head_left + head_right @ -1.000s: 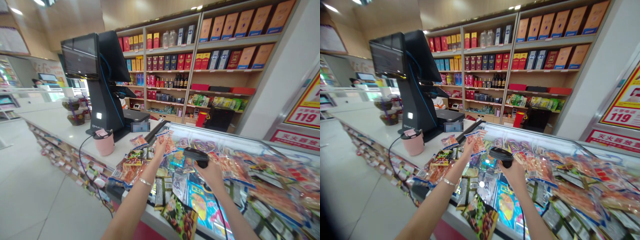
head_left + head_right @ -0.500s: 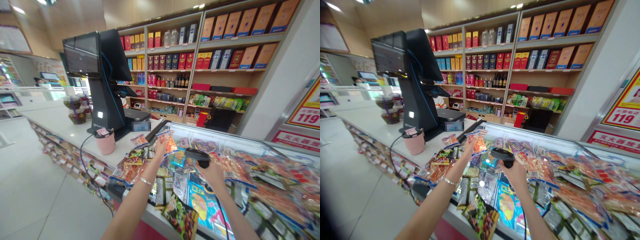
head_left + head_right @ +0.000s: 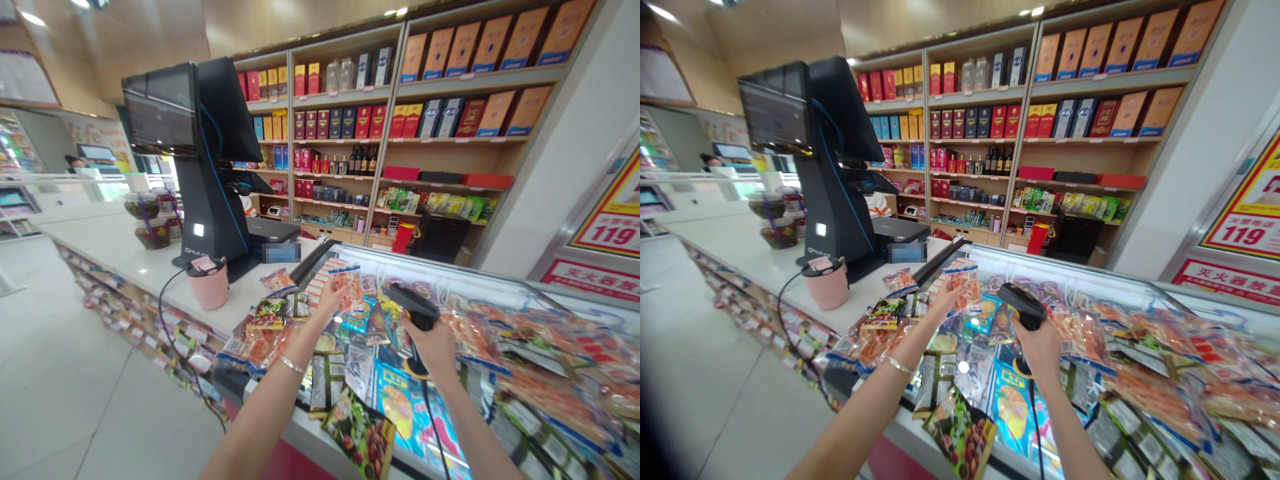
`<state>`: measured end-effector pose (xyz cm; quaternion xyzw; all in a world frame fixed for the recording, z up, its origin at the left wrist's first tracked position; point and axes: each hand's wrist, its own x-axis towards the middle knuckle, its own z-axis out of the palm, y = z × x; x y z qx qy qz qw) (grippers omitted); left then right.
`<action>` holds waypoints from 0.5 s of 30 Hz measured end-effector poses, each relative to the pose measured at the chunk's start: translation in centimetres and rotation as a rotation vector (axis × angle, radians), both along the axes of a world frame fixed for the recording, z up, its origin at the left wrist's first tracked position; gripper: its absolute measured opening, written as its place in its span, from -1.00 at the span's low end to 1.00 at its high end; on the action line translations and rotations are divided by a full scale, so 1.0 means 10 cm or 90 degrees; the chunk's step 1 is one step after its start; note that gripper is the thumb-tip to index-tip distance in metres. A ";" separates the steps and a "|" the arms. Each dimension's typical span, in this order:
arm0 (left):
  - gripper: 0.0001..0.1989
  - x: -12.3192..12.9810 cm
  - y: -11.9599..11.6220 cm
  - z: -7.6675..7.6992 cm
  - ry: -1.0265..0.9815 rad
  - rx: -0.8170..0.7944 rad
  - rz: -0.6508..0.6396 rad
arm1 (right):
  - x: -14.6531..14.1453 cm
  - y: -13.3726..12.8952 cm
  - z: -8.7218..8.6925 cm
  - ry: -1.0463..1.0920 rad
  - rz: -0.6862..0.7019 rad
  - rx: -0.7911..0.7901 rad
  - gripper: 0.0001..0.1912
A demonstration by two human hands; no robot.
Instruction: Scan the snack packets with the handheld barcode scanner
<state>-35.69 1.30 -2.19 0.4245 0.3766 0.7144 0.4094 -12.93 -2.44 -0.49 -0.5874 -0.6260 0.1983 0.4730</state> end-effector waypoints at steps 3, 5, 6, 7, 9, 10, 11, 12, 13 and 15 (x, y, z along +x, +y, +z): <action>-0.56 0.03 -0.03 0.02 0.016 -0.003 0.000 | -0.01 -0.02 0.02 -0.025 -0.026 0.008 -0.56; -0.56 0.04 -0.05 0.03 0.017 -0.010 0.008 | -0.01 -0.03 0.03 -0.043 -0.045 0.012 -0.56; -0.56 0.04 -0.05 0.04 0.018 -0.014 0.011 | -0.01 -0.03 0.04 -0.051 -0.053 0.017 -0.56; -0.55 0.04 -0.06 0.05 0.018 -0.018 0.011 | -0.01 -0.02 0.04 -0.059 -0.059 0.023 -0.56; -0.55 0.04 -0.06 0.05 0.019 -0.022 0.009 | -0.01 -0.01 0.03 -0.072 -0.066 0.034 -0.55; -0.55 0.05 -0.07 0.06 0.021 -0.022 0.006 | 0.00 -0.01 0.02 -0.077 -0.068 0.037 -0.55; -0.55 0.04 -0.07 0.06 0.023 -0.022 0.003 | 0.00 0.00 0.02 -0.082 -0.068 0.038 -0.55; -0.55 0.04 -0.07 0.06 0.025 -0.021 -0.002 | 0.00 0.00 0.01 -0.085 -0.069 0.036 -0.55; -0.55 0.04 -0.07 0.06 0.027 -0.020 -0.006 | 0.00 0.01 0.01 -0.087 -0.069 0.033 -0.55; -0.54 0.04 -0.06 0.05 0.028 -0.019 -0.011 | 0.00 0.01 0.01 -0.085 -0.068 0.025 -0.55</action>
